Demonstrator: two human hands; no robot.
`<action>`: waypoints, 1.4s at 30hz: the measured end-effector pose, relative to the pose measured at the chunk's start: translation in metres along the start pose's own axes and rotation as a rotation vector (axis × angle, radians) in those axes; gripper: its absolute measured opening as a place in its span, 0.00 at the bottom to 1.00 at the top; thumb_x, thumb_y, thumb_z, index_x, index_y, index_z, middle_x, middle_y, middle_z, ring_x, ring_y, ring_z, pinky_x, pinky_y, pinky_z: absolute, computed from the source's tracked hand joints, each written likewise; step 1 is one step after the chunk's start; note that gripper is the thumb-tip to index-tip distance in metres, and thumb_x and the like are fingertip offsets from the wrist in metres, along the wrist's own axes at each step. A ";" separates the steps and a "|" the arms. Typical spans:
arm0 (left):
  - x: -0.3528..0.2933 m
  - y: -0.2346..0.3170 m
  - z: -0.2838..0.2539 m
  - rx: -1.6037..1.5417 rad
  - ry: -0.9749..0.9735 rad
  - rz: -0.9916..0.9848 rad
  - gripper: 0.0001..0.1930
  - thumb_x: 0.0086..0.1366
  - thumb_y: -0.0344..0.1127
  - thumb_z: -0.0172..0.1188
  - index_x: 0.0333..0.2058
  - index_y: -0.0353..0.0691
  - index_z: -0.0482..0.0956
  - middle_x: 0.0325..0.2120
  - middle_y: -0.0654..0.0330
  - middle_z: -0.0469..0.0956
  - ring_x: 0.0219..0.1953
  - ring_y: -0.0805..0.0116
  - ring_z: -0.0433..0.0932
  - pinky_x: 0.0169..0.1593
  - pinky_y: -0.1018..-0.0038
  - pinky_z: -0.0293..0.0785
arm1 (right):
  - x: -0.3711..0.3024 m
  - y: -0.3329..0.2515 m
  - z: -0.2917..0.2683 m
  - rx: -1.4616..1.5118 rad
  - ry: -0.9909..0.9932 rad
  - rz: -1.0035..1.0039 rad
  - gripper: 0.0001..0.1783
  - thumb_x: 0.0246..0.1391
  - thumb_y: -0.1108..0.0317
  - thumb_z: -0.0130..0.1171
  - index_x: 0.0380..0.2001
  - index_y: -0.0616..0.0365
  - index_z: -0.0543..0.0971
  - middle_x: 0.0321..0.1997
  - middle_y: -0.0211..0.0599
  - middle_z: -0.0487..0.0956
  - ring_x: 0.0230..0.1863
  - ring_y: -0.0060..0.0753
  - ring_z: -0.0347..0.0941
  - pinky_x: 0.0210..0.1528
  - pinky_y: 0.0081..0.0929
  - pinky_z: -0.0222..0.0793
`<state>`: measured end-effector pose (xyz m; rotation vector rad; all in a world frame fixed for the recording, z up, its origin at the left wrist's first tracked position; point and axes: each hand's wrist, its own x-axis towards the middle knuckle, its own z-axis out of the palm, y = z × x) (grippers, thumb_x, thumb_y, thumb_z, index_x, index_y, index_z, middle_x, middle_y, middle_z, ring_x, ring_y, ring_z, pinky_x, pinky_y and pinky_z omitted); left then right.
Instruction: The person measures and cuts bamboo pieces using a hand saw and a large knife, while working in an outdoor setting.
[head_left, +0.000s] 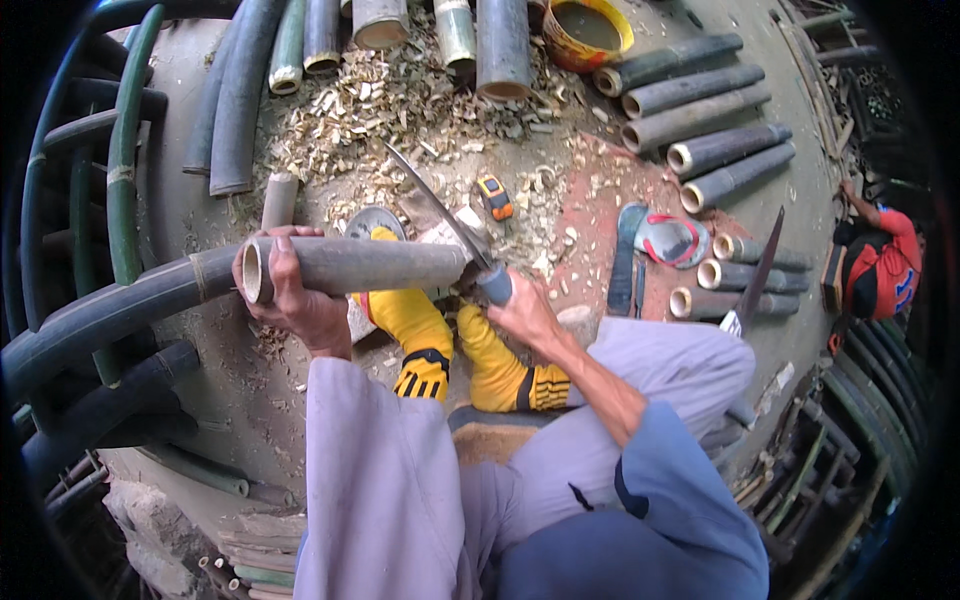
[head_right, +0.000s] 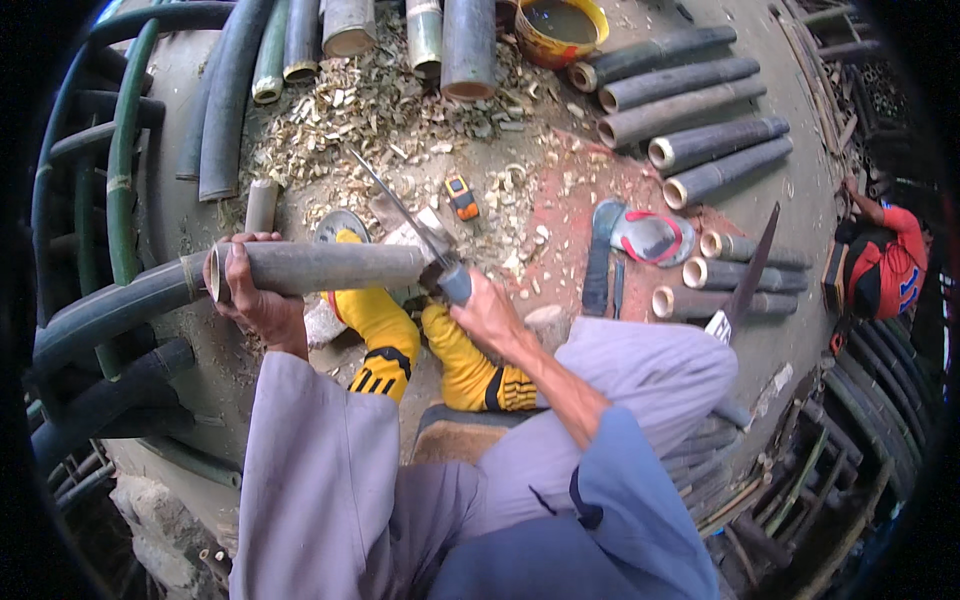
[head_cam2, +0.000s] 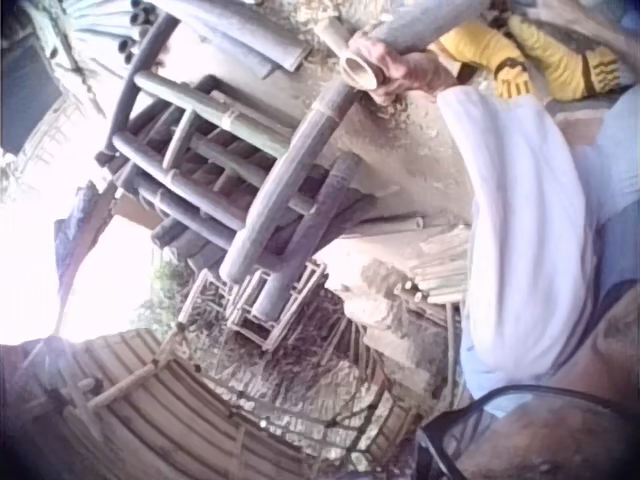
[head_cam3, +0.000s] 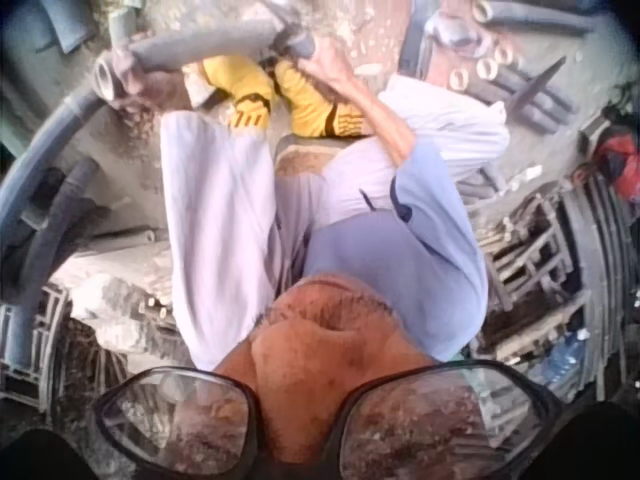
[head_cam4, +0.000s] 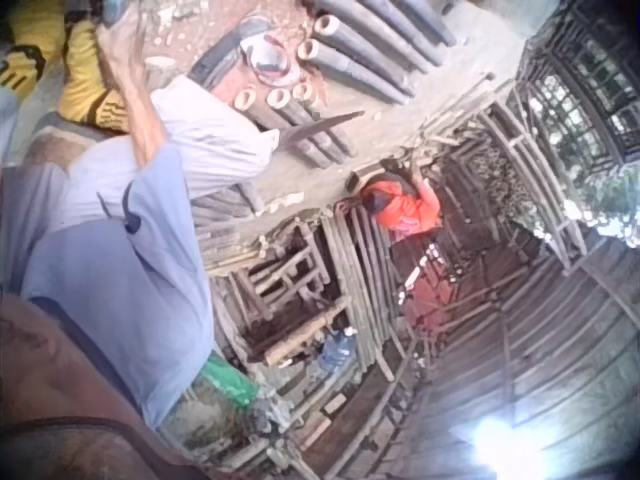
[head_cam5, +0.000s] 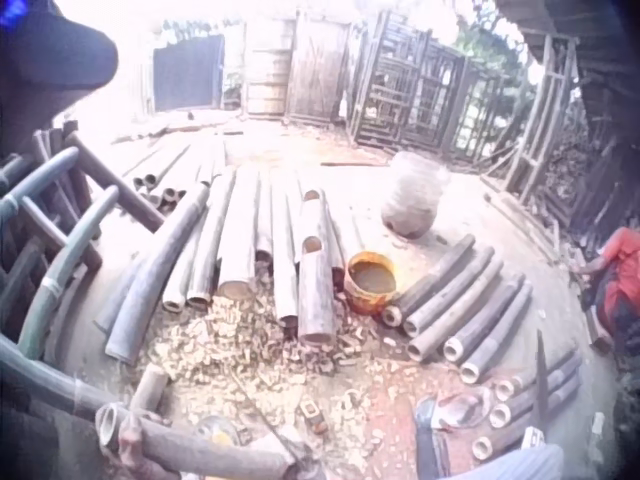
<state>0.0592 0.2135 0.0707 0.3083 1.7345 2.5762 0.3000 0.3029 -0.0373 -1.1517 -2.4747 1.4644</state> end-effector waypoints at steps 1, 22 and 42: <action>0.000 -0.002 -0.011 -0.012 -0.036 -0.020 0.17 0.54 0.32 0.57 0.42 0.34 0.66 0.27 0.53 0.73 0.30 0.61 0.75 0.39 0.62 0.77 | -0.007 -0.011 -0.003 0.041 0.000 0.006 0.19 0.41 0.74 0.64 0.38 0.65 0.71 0.29 0.54 0.78 0.30 0.51 0.79 0.30 0.36 0.74; -0.003 -0.002 -0.028 -0.146 -0.324 -0.068 0.25 0.49 0.39 0.53 0.46 0.37 0.64 0.30 0.51 0.69 0.36 0.57 0.72 0.46 0.57 0.72 | -0.021 -0.106 -0.052 0.260 0.320 -0.356 0.19 0.41 0.75 0.65 0.38 0.64 0.72 0.28 0.44 0.78 0.27 0.34 0.79 0.29 0.28 0.74; -0.001 0.011 -0.001 0.242 -0.330 -0.109 0.30 0.50 0.41 0.58 0.50 0.29 0.66 0.34 0.49 0.72 0.38 0.58 0.74 0.44 0.62 0.73 | -0.001 -0.011 -0.012 0.096 -0.008 -0.019 0.18 0.41 0.72 0.59 0.40 0.62 0.74 0.30 0.54 0.78 0.32 0.43 0.79 0.34 0.38 0.73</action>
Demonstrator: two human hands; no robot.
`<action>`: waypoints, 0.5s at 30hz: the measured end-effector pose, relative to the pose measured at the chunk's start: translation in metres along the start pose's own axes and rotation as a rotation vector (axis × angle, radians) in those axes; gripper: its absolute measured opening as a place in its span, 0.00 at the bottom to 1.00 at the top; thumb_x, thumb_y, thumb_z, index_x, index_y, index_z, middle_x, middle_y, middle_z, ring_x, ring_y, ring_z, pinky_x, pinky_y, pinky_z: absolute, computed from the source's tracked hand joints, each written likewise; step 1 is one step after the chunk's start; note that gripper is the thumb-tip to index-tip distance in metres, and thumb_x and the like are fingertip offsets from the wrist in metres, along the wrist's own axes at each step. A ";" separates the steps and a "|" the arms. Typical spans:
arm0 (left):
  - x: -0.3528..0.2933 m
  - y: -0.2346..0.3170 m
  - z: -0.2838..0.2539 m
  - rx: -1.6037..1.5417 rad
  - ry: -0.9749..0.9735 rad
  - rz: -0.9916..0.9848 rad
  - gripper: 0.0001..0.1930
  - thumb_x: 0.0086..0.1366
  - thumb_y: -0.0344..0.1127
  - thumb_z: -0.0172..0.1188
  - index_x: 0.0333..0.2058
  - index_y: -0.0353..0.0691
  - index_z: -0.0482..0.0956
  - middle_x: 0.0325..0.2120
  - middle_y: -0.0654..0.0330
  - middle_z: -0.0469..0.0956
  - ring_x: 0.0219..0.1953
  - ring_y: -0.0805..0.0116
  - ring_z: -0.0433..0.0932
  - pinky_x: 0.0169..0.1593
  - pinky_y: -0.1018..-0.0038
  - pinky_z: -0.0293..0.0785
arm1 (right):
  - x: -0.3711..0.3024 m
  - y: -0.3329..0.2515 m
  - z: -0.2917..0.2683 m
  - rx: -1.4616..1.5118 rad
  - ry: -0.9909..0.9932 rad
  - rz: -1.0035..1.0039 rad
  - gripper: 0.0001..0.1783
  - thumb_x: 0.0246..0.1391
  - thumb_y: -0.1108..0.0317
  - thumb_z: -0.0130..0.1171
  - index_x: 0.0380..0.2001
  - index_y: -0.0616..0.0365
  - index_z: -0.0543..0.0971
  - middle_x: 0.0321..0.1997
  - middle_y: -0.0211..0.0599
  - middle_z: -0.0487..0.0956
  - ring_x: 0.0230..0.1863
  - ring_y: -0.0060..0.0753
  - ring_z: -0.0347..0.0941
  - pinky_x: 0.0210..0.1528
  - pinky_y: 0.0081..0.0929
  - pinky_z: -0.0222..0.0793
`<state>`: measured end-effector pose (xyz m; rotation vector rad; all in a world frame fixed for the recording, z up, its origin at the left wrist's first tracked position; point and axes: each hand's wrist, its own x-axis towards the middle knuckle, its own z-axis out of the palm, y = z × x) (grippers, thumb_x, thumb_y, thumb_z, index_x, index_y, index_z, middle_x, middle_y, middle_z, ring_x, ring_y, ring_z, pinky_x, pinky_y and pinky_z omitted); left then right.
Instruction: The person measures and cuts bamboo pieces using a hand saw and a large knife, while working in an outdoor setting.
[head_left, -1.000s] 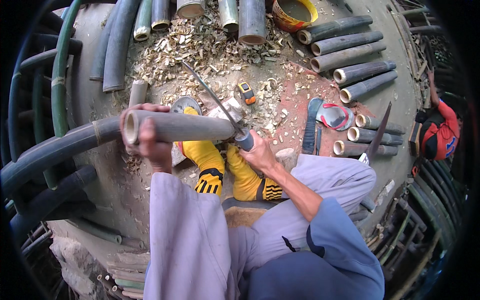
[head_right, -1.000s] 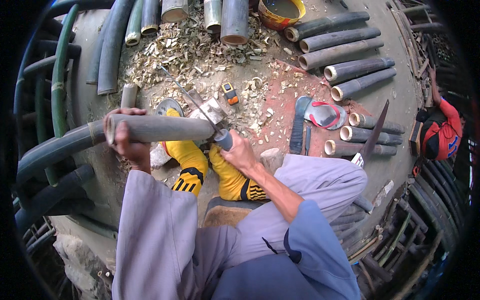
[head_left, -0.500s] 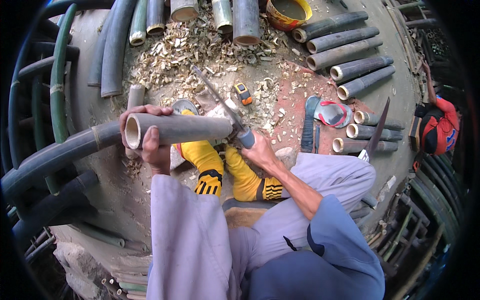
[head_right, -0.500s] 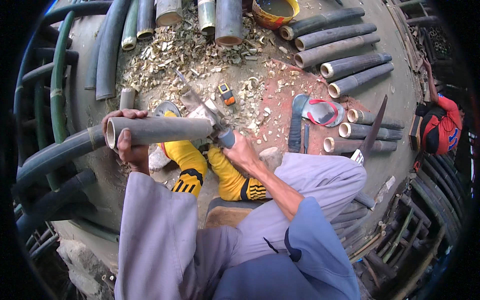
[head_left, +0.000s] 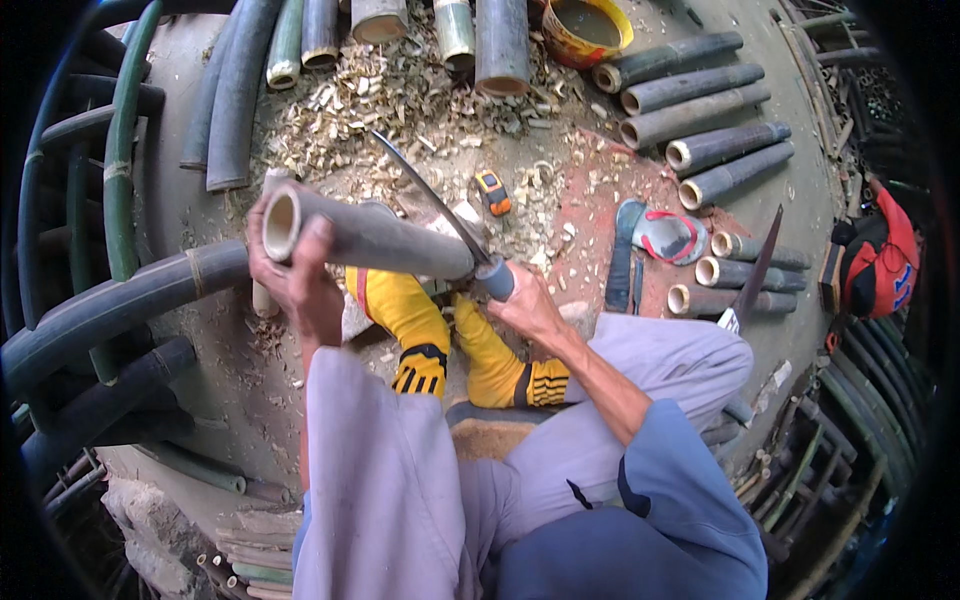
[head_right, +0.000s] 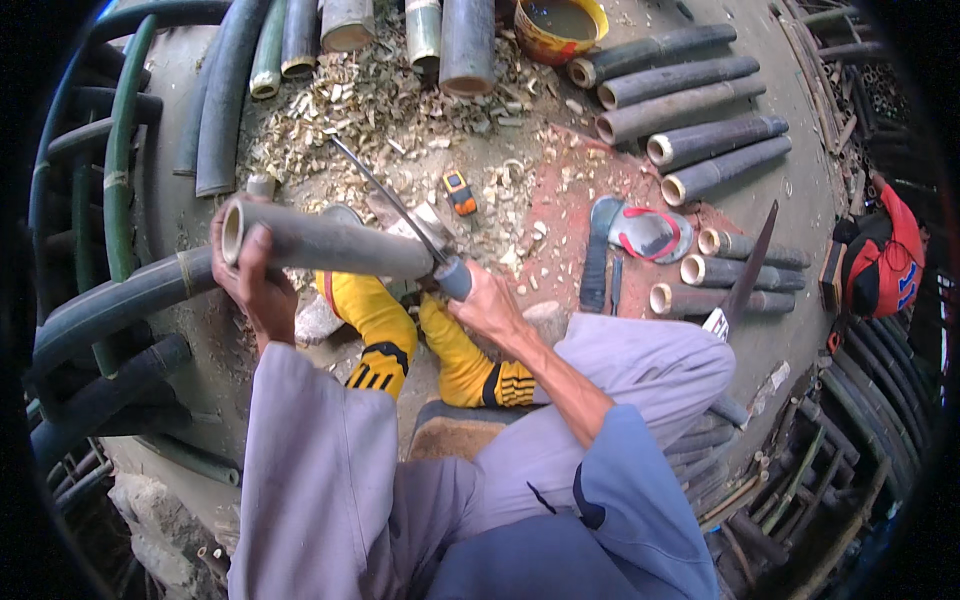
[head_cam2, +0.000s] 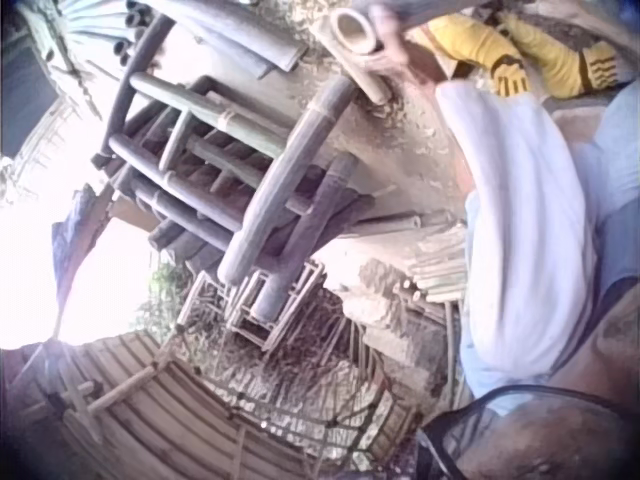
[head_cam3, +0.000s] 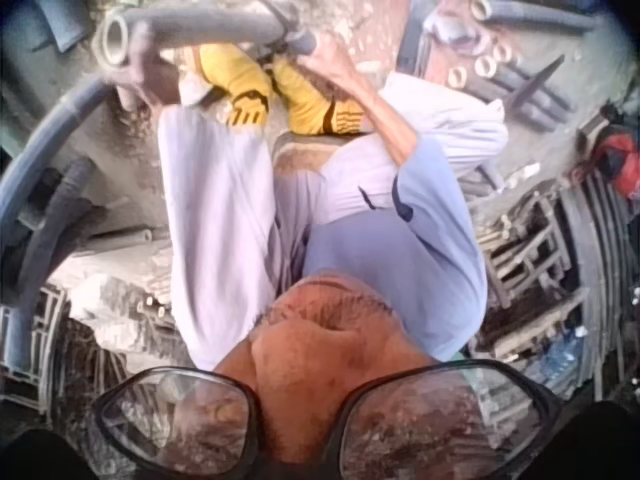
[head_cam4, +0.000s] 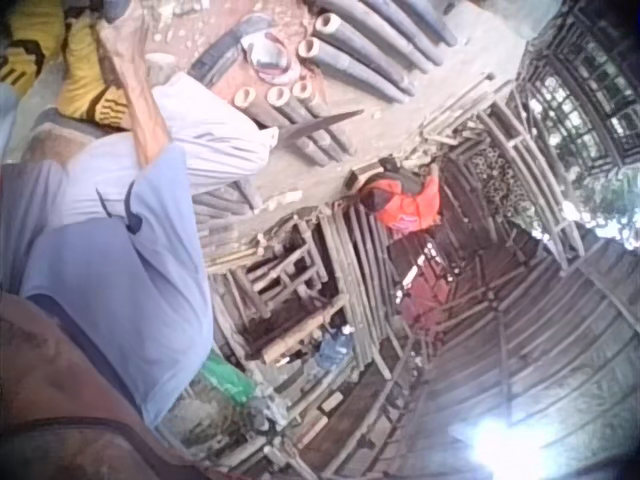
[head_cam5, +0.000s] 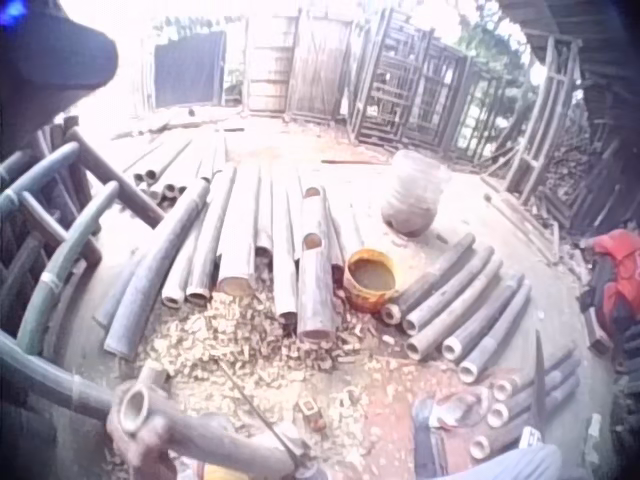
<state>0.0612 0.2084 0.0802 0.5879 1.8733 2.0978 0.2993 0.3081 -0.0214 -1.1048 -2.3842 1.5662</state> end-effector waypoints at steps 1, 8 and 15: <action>-0.001 0.002 0.010 -0.135 0.134 -0.019 0.29 0.51 0.40 0.58 0.50 0.29 0.66 0.34 0.49 0.72 0.37 0.57 0.74 0.44 0.61 0.73 | 0.006 -0.006 -0.006 -0.033 -0.090 0.045 0.21 0.41 0.72 0.59 0.42 0.65 0.72 0.28 0.53 0.78 0.31 0.46 0.79 0.33 0.39 0.72; -0.014 -0.007 -0.008 -0.285 0.240 0.109 0.23 0.55 0.34 0.56 0.48 0.32 0.65 0.30 0.50 0.72 0.33 0.60 0.74 0.41 0.61 0.76 | -0.019 -0.096 -0.028 0.115 0.267 -0.312 0.24 0.44 0.73 0.64 0.45 0.65 0.69 0.30 0.47 0.79 0.28 0.39 0.79 0.30 0.31 0.74; -0.016 0.002 0.010 -0.208 0.166 0.128 0.20 0.53 0.33 0.54 0.45 0.32 0.66 0.31 0.51 0.70 0.34 0.58 0.74 0.42 0.59 0.76 | -0.002 -0.008 0.009 -0.035 -0.027 0.145 0.20 0.42 0.72 0.62 0.39 0.65 0.70 0.29 0.50 0.80 0.31 0.45 0.80 0.31 0.40 0.76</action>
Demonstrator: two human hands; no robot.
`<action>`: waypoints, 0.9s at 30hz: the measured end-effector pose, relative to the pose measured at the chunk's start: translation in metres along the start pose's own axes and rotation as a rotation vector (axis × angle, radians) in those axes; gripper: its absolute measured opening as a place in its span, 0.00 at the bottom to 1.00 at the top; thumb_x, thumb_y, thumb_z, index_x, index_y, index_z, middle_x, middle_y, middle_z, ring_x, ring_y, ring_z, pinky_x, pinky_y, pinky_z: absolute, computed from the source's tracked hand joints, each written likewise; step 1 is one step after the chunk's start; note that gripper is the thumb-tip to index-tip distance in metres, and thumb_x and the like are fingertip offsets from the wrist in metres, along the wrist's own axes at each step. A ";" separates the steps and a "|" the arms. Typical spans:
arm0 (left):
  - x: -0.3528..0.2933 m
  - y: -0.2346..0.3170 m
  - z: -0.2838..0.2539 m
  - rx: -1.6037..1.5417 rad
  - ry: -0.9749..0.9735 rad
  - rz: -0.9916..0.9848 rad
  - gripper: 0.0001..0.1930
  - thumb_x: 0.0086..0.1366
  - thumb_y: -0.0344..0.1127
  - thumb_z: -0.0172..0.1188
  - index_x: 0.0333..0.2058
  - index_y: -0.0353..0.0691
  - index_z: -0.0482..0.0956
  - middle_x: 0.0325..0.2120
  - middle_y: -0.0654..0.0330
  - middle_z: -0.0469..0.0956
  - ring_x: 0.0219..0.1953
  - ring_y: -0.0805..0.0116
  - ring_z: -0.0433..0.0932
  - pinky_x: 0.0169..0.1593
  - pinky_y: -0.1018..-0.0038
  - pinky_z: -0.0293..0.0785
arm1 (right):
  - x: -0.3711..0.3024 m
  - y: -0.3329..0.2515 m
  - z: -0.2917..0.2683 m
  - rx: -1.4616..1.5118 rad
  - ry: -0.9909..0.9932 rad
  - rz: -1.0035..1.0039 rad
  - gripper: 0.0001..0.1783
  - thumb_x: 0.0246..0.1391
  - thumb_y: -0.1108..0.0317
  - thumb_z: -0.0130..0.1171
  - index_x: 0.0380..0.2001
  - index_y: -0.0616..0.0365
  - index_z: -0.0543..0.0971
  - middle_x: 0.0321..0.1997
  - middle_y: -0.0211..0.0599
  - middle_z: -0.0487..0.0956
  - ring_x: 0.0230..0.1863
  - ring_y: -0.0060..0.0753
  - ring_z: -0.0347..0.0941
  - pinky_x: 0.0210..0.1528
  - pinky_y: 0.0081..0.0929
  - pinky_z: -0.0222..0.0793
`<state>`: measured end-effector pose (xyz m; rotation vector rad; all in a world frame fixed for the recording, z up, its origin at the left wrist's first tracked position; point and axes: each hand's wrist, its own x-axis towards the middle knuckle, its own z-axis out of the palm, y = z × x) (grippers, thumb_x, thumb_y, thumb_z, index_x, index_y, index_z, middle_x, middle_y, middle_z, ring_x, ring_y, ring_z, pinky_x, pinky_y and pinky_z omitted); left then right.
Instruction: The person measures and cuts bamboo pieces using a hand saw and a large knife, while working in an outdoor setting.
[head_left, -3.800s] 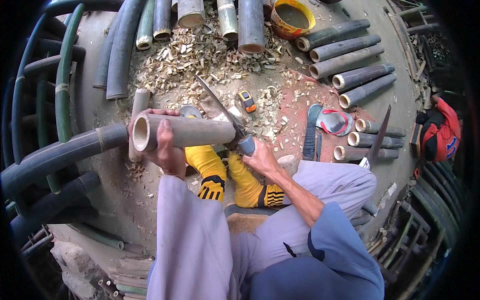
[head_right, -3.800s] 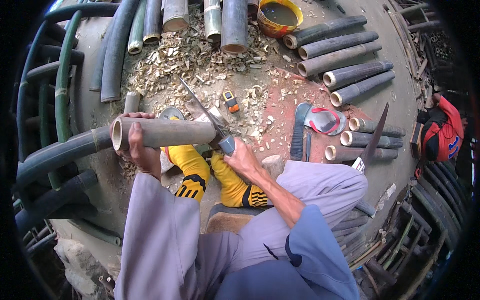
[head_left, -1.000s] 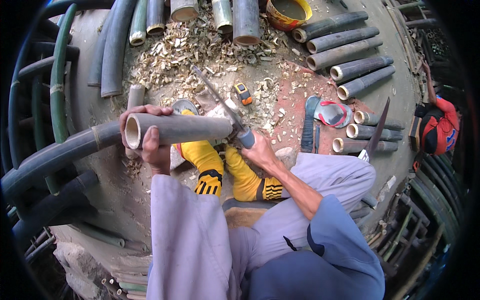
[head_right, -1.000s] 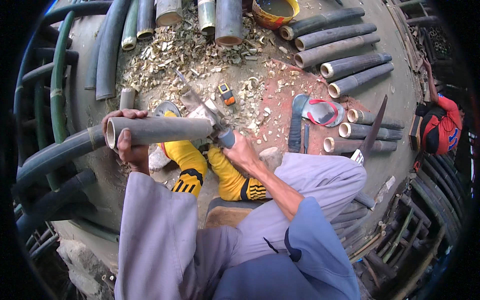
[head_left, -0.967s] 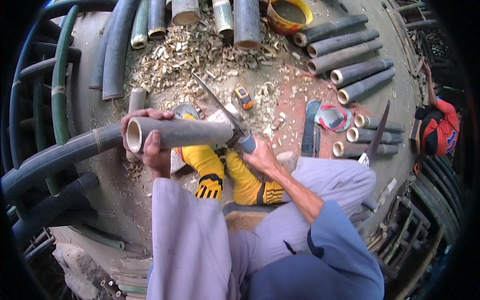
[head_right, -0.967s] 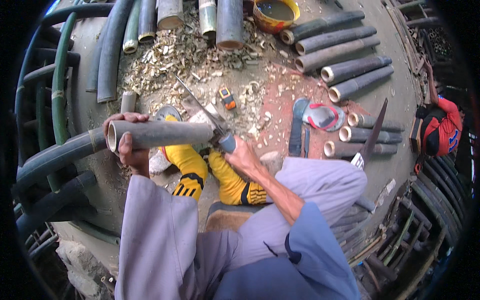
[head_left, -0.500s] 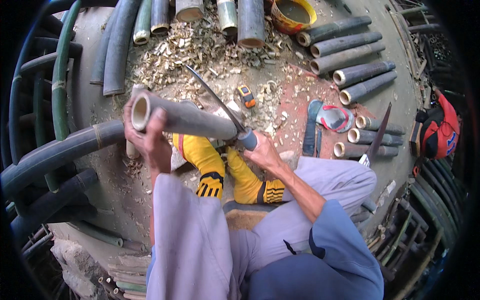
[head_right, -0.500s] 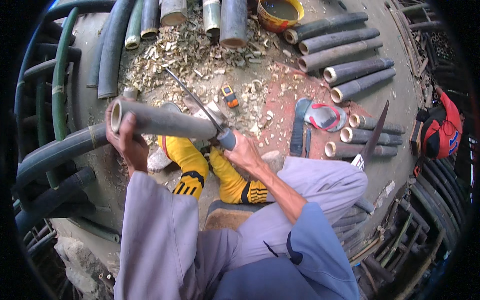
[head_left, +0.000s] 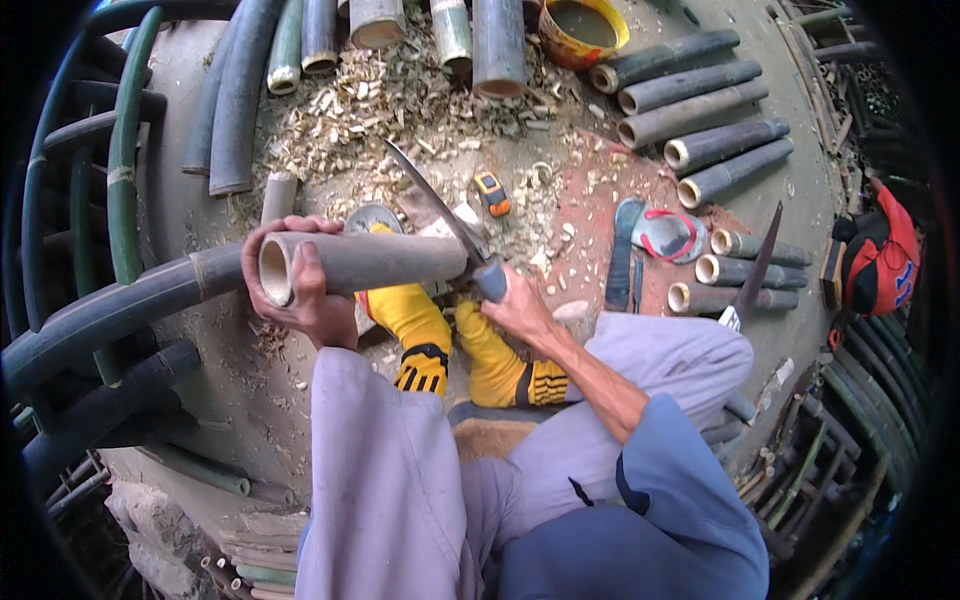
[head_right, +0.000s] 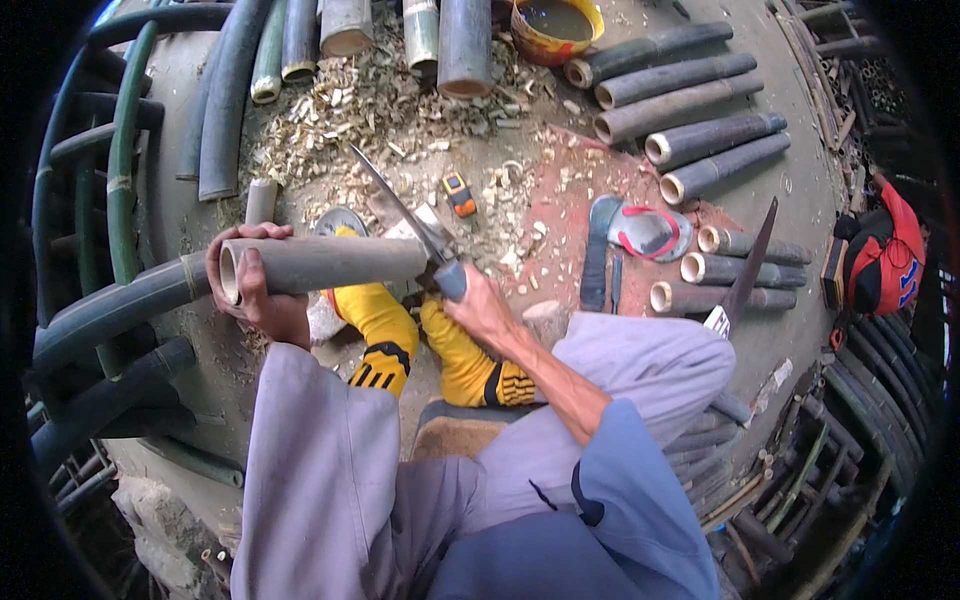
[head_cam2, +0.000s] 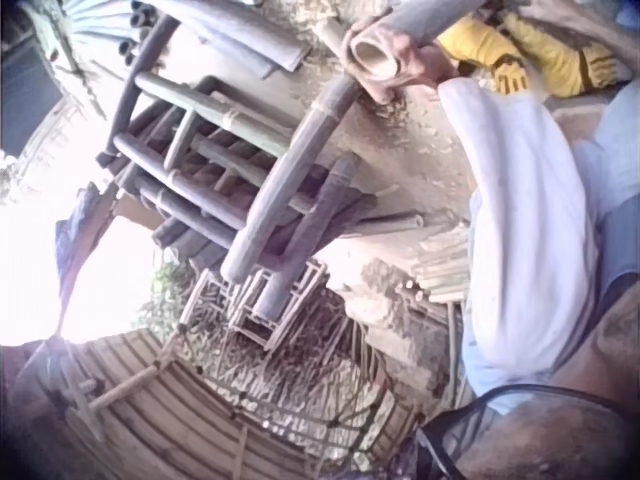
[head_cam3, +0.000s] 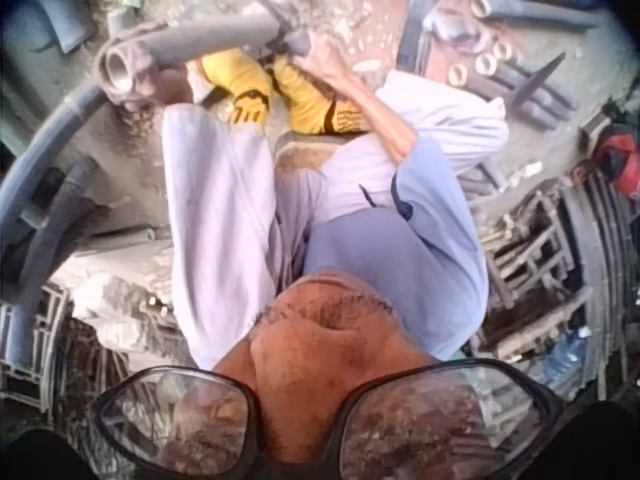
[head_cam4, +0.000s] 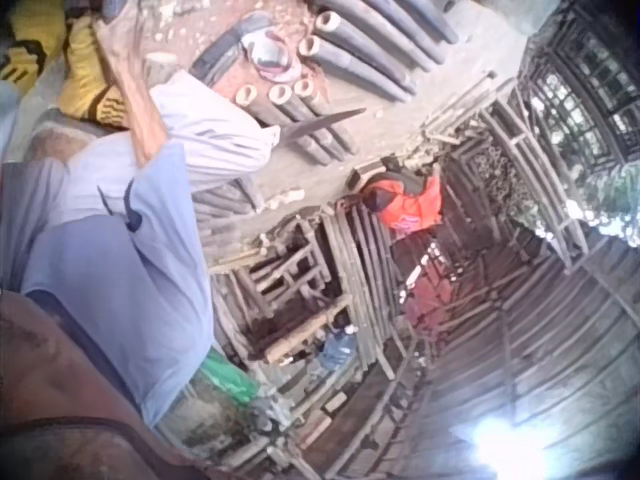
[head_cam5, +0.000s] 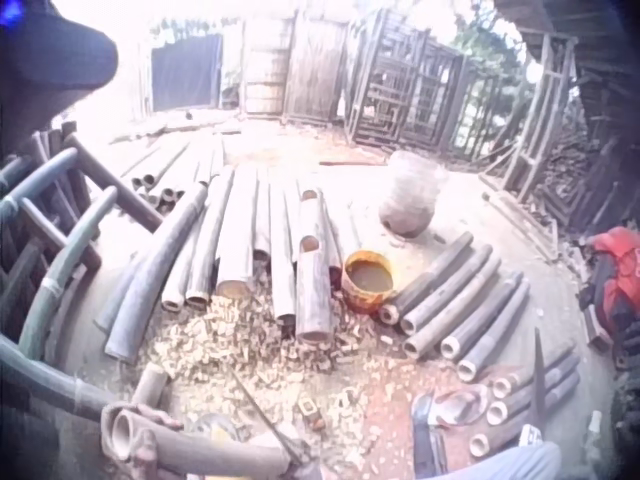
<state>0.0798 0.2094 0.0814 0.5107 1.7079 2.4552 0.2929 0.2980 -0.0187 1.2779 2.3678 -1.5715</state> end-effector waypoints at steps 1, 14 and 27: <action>0.002 -0.001 -0.001 -0.015 -0.006 0.004 0.20 0.53 0.33 0.54 0.45 0.32 0.66 0.31 0.51 0.70 0.34 0.58 0.73 0.42 0.59 0.76 | -0.004 0.001 0.000 -0.038 -0.033 0.033 0.20 0.42 0.72 0.62 0.40 0.65 0.71 0.29 0.50 0.80 0.31 0.46 0.80 0.32 0.41 0.76; 0.001 -0.002 -0.006 -0.143 -0.240 -0.019 0.24 0.49 0.35 0.62 0.44 0.32 0.66 0.29 0.52 0.72 0.33 0.58 0.76 0.42 0.58 0.76 | -0.001 -0.002 -0.001 0.096 0.038 -0.072 0.18 0.40 0.74 0.62 0.38 0.65 0.73 0.29 0.44 0.79 0.29 0.39 0.77 0.34 0.33 0.75; 0.003 -0.001 -0.007 -0.171 -0.315 -0.010 0.23 0.52 0.35 0.63 0.43 0.32 0.66 0.30 0.51 0.72 0.34 0.58 0.75 0.43 0.59 0.76 | 0.002 0.015 0.006 0.134 0.039 -0.087 0.20 0.41 0.73 0.62 0.40 0.64 0.73 0.30 0.48 0.79 0.28 0.37 0.79 0.32 0.34 0.74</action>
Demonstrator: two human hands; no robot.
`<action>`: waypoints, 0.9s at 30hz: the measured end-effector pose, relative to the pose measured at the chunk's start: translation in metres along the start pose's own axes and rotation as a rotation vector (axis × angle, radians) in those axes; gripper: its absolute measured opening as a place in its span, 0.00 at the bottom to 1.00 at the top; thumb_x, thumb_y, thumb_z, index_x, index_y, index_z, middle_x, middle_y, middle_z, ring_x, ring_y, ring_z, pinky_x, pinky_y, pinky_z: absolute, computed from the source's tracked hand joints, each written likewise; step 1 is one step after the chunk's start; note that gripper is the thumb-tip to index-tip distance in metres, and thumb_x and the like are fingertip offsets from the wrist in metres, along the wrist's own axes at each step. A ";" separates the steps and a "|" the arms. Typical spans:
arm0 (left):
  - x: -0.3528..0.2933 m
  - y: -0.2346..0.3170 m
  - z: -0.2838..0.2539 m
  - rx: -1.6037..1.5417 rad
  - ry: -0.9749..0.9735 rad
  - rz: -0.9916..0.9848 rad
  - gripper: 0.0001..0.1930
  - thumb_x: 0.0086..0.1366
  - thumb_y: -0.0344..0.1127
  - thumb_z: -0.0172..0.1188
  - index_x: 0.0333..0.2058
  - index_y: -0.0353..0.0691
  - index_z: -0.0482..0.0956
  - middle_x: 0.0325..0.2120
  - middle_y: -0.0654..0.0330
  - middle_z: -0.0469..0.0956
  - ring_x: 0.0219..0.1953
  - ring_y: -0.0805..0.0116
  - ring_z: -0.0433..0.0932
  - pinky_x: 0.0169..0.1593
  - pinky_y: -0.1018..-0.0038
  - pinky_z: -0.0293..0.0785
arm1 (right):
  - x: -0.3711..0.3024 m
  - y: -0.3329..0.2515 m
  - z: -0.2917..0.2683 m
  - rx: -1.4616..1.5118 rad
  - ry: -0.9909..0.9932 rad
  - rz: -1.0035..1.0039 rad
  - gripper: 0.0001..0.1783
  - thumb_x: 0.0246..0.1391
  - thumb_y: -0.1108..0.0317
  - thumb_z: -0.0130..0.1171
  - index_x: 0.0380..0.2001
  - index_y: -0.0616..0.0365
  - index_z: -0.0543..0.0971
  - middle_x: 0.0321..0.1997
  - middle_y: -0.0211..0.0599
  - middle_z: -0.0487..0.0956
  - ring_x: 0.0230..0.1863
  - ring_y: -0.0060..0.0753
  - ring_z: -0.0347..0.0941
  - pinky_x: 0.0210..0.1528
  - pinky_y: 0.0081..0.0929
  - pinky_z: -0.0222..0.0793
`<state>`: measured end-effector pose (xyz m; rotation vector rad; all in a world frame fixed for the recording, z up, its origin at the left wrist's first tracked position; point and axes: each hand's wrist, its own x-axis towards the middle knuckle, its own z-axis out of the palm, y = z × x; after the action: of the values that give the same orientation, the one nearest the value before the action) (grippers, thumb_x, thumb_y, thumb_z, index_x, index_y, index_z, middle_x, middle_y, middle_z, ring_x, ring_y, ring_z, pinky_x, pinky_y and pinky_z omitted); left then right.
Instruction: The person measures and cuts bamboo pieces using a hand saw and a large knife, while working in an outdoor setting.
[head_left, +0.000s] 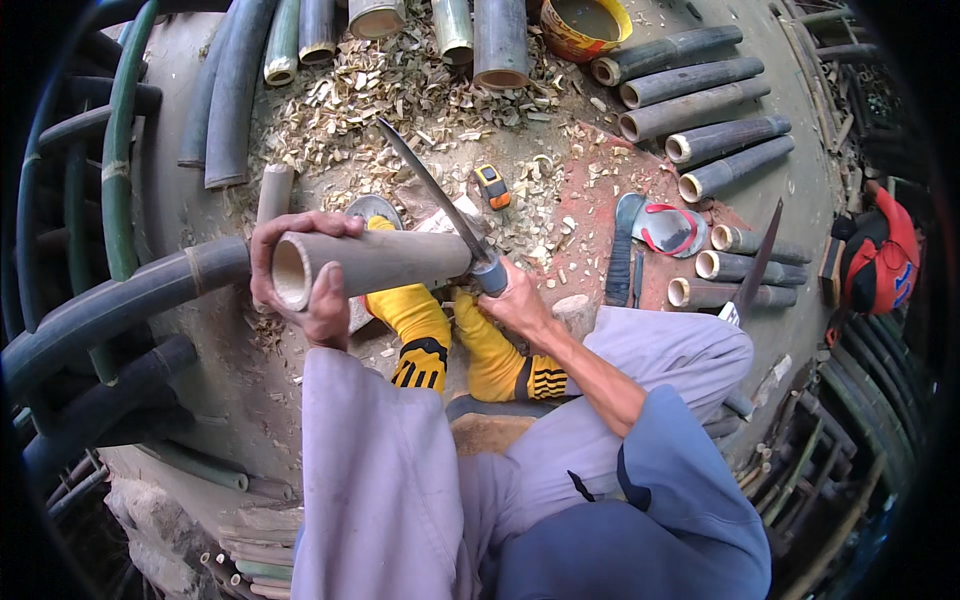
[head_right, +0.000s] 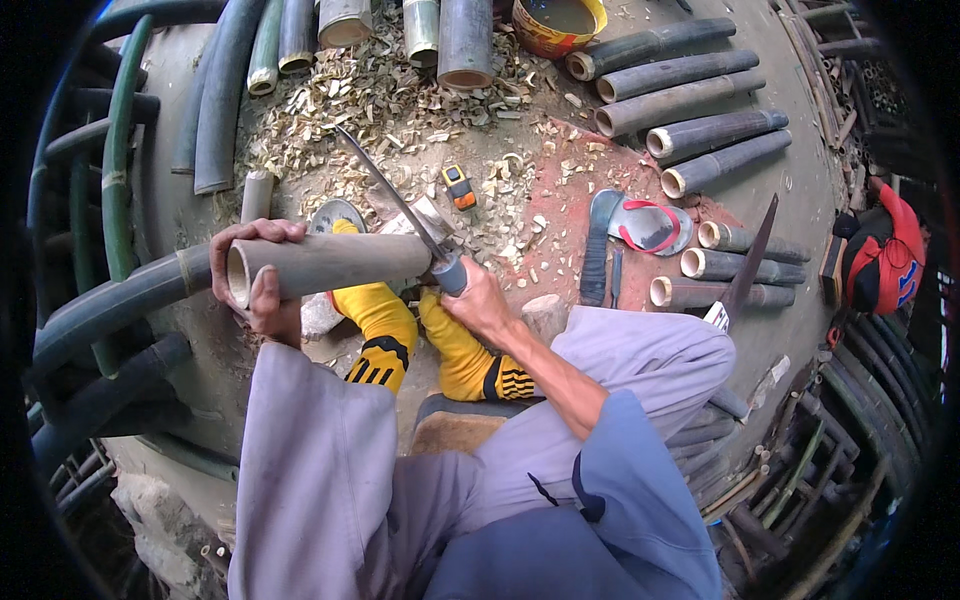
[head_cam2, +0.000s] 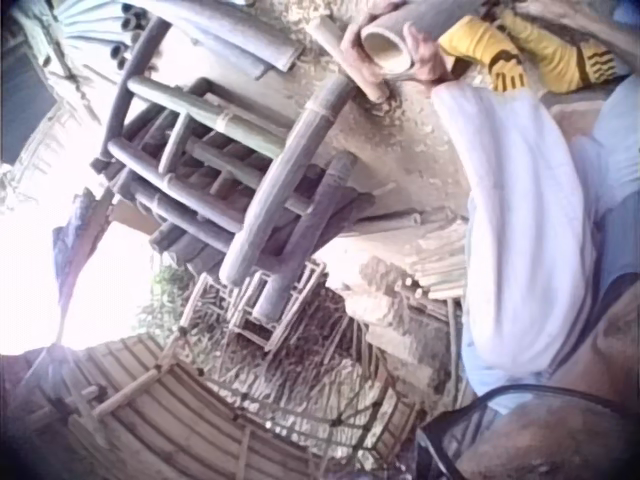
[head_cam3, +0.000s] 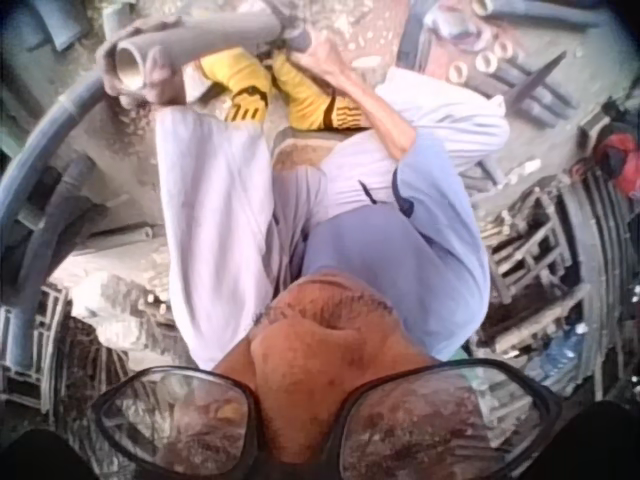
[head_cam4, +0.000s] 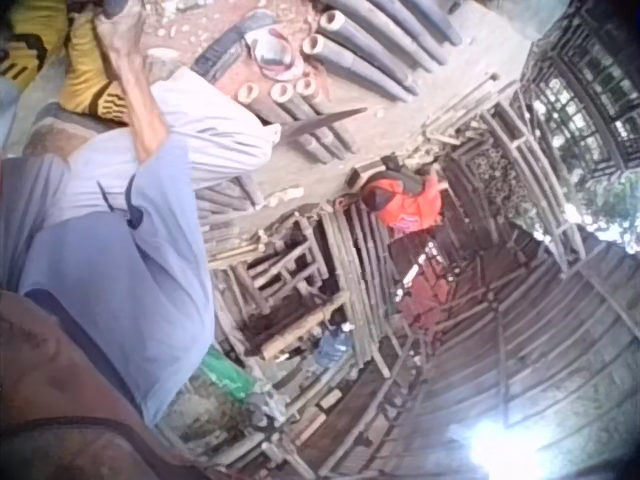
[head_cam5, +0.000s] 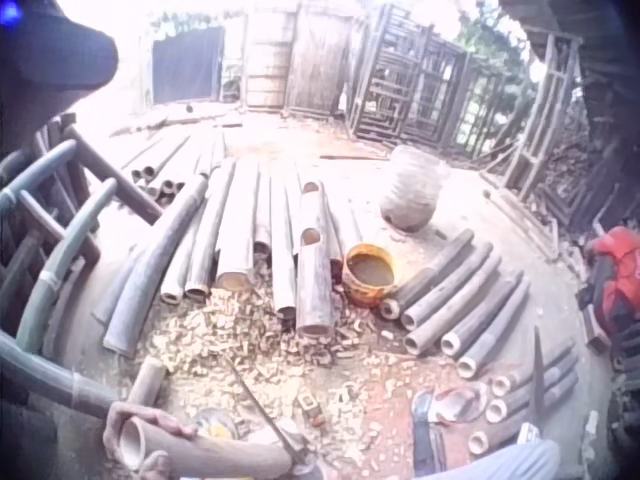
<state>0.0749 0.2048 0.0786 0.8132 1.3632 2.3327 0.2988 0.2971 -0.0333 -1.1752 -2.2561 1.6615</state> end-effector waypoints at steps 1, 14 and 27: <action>0.000 -0.001 0.001 0.017 -0.017 0.002 0.23 0.52 0.34 0.63 0.43 0.32 0.66 0.30 0.51 0.73 0.34 0.58 0.75 0.43 0.59 0.76 | -0.001 -0.001 -0.003 -0.045 -0.007 -0.019 0.20 0.40 0.73 0.62 0.40 0.64 0.73 0.30 0.49 0.79 0.29 0.38 0.79 0.33 0.35 0.74; 0.015 0.000 -0.023 0.215 0.045 -0.114 0.28 0.46 0.44 0.62 0.43 0.31 0.70 0.34 0.52 0.73 0.40 0.63 0.72 0.45 0.72 0.68 | 0.004 0.012 -0.001 0.003 -0.081 0.071 0.20 0.38 0.71 0.62 0.39 0.64 0.73 0.29 0.47 0.78 0.31 0.39 0.76 0.36 0.34 0.72; -0.002 0.001 -0.007 0.178 0.461 0.090 0.20 0.56 0.30 0.57 0.47 0.40 0.64 0.29 0.51 0.74 0.32 0.60 0.76 0.42 0.59 0.79 | 0.000 -0.039 0.001 -0.012 0.109 -0.080 0.17 0.44 0.76 0.63 0.37 0.67 0.70 0.26 0.47 0.79 0.29 0.40 0.80 0.29 0.30 0.74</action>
<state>0.0718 0.1987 0.0762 0.3962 1.7697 2.6046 0.2779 0.2923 -0.0003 -1.1328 -2.2194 1.5192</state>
